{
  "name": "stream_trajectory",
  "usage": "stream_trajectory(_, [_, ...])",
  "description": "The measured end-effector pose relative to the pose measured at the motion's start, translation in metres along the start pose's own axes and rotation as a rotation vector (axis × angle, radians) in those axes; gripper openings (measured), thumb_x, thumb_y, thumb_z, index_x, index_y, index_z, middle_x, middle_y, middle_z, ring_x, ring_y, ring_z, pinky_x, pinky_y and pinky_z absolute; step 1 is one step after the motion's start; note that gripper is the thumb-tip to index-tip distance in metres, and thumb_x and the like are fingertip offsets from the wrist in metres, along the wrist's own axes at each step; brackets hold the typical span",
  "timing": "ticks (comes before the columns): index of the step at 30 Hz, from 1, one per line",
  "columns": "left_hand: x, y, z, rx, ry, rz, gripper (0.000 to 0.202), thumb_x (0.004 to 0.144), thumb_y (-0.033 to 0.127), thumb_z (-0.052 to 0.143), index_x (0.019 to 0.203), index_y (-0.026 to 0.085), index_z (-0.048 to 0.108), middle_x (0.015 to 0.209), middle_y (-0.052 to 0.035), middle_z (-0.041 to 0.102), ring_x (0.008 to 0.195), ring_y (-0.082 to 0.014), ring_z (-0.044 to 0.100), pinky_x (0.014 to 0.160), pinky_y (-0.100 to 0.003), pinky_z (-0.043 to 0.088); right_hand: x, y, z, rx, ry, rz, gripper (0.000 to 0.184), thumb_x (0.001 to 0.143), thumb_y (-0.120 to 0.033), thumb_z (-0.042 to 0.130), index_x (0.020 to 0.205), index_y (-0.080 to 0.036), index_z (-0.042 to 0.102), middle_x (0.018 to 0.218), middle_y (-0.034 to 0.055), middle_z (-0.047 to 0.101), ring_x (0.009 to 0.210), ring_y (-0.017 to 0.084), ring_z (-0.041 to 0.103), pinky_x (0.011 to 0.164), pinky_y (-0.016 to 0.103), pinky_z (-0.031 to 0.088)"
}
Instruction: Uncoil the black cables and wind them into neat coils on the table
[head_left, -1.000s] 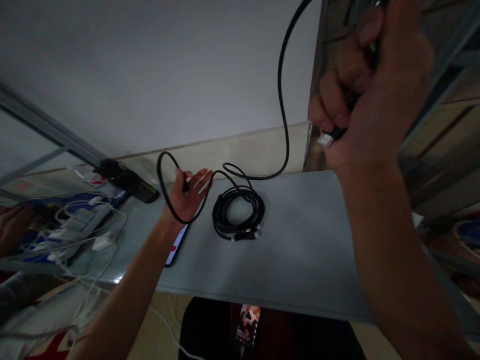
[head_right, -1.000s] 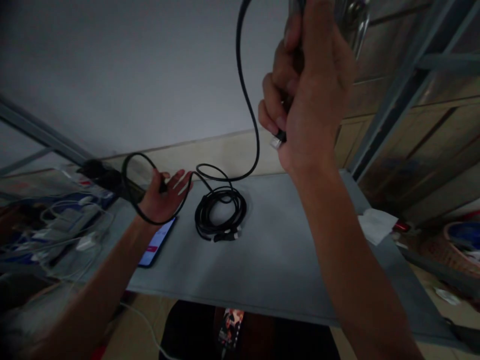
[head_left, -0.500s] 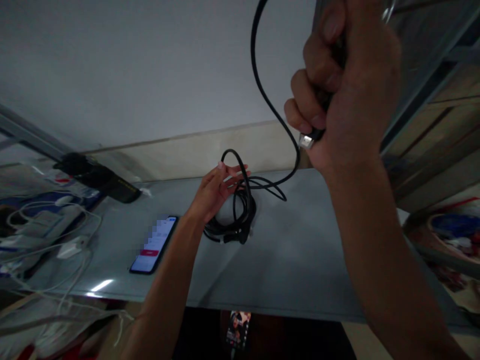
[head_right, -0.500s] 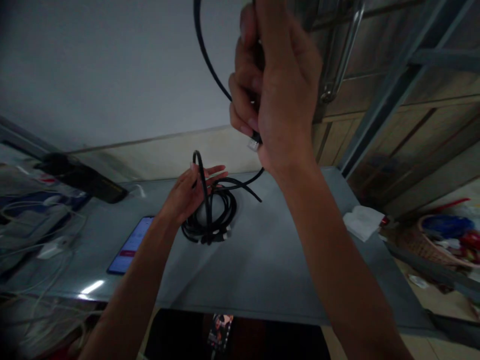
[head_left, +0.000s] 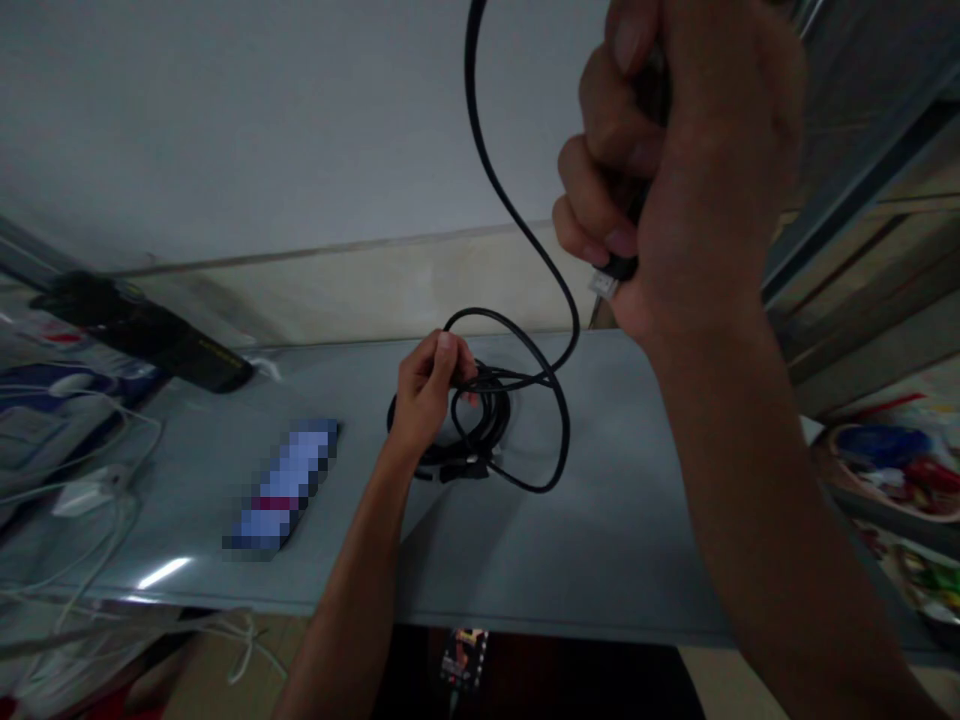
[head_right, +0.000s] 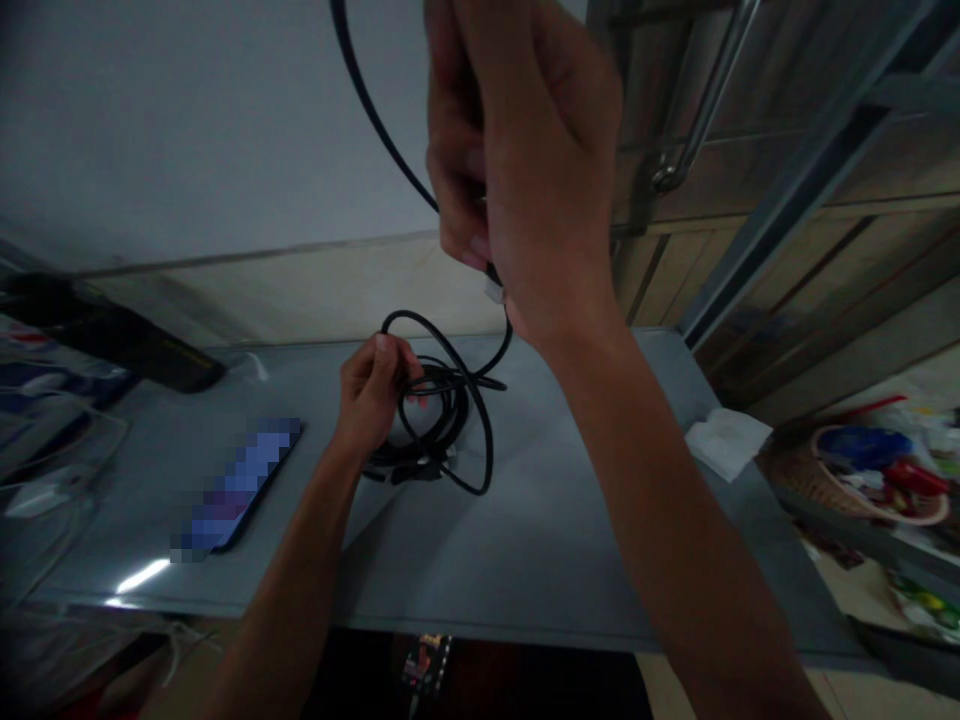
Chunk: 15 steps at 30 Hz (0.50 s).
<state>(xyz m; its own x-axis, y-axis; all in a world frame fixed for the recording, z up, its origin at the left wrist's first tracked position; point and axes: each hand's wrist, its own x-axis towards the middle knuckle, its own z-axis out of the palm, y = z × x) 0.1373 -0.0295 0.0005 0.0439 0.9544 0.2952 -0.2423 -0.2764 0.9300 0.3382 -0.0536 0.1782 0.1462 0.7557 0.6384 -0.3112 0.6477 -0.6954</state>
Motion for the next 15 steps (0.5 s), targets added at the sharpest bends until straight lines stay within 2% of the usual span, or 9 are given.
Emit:
stream_trajectory(3, [-0.003, 0.004, 0.001, -0.034, 0.049, -0.002, 0.046, 0.101, 0.065, 0.079, 0.084, 0.022, 0.072, 0.06, 0.0025, 0.06, 0.043, -0.0116, 0.052, 0.04, -0.025, 0.039, -0.003, 0.005, 0.007, -0.091, 0.01, 0.016, 0.049, 0.127, -0.034, 0.027, 0.08, -0.027, 0.039, 0.066, -0.0067, 0.023, 0.049, 0.013, 0.021, 0.045, 0.029, 0.014])
stream_trajectory(6, [-0.004, 0.011, 0.002, -0.084, 0.079, -0.009, 0.052, 0.098, 0.071, 0.08, 0.081, 0.023, 0.069, 0.058, 0.0051, 0.055, 0.036, -0.0089, 0.042, 0.032, -0.024, 0.031, -0.004, 0.019, 0.01, -0.149, 0.011, -0.038, 0.05, 0.125, -0.051, 0.044, 0.08, -0.028, 0.039, 0.068, -0.0067, 0.026, 0.052, 0.013, 0.02, 0.045, 0.031, 0.014])
stream_trajectory(7, [-0.005, 0.013, 0.002, -0.102, 0.086, -0.016, 0.054, 0.096, 0.073, 0.082, 0.08, 0.023, 0.068, 0.057, 0.0059, 0.053, 0.035, -0.0082, 0.039, 0.031, -0.023, 0.028, -0.004, 0.024, 0.01, -0.162, -0.031, -0.045, 0.054, 0.123, -0.058, 0.047, 0.079, -0.028, 0.039, 0.069, -0.0062, 0.03, 0.052, 0.013, 0.025, 0.046, 0.031, 0.018])
stream_trajectory(9, [-0.005, 0.016, 0.001, -0.138, 0.108, -0.014, 0.057, 0.092, 0.075, 0.084, 0.079, 0.023, 0.066, 0.055, 0.0072, 0.05, 0.034, -0.0073, 0.035, 0.028, -0.022, 0.023, -0.006, 0.033, 0.009, -0.241, -0.146, -0.033, 0.06, 0.121, -0.067, 0.047, 0.076, -0.027, 0.042, 0.072, -0.003, 0.044, 0.058, 0.014, 0.045, 0.05, 0.03, 0.031])
stream_trajectory(11, [-0.004, 0.017, -0.001, -0.163, 0.137, 0.007, 0.058, 0.091, 0.075, 0.086, 0.078, 0.023, 0.064, 0.054, 0.0078, 0.047, 0.034, -0.0069, 0.033, 0.028, -0.021, 0.021, -0.011, 0.038, 0.008, -0.405, -0.305, -0.013, 0.062, 0.122, -0.067, 0.041, 0.075, -0.027, 0.045, 0.077, 0.0012, 0.057, 0.073, 0.018, 0.06, 0.065, 0.032, 0.044])
stream_trajectory(13, [-0.003, 0.014, -0.004, -0.167, 0.179, 0.026, 0.057, 0.093, 0.073, 0.084, 0.077, 0.023, 0.062, 0.054, 0.0082, 0.047, 0.035, -0.0063, 0.033, 0.029, -0.02, 0.021, -0.019, 0.04, 0.011, -0.588, -0.447, 0.003, 0.065, 0.124, -0.066, 0.035, 0.074, -0.026, 0.046, 0.079, 0.0032, 0.061, 0.082, 0.021, 0.063, 0.079, 0.035, 0.046])
stream_trajectory(15, [-0.001, 0.01, -0.009, -0.166, 0.259, 0.037, 0.055, 0.098, 0.07, 0.081, 0.077, 0.023, 0.06, 0.053, 0.0088, 0.046, 0.035, -0.0061, 0.034, 0.031, -0.02, 0.023, -0.029, 0.041, 0.017, -0.721, -0.572, 0.058, 0.065, 0.121, -0.072, 0.039, 0.075, -0.026, 0.048, 0.08, 0.0039, 0.062, 0.082, 0.022, 0.062, 0.082, 0.036, 0.046])
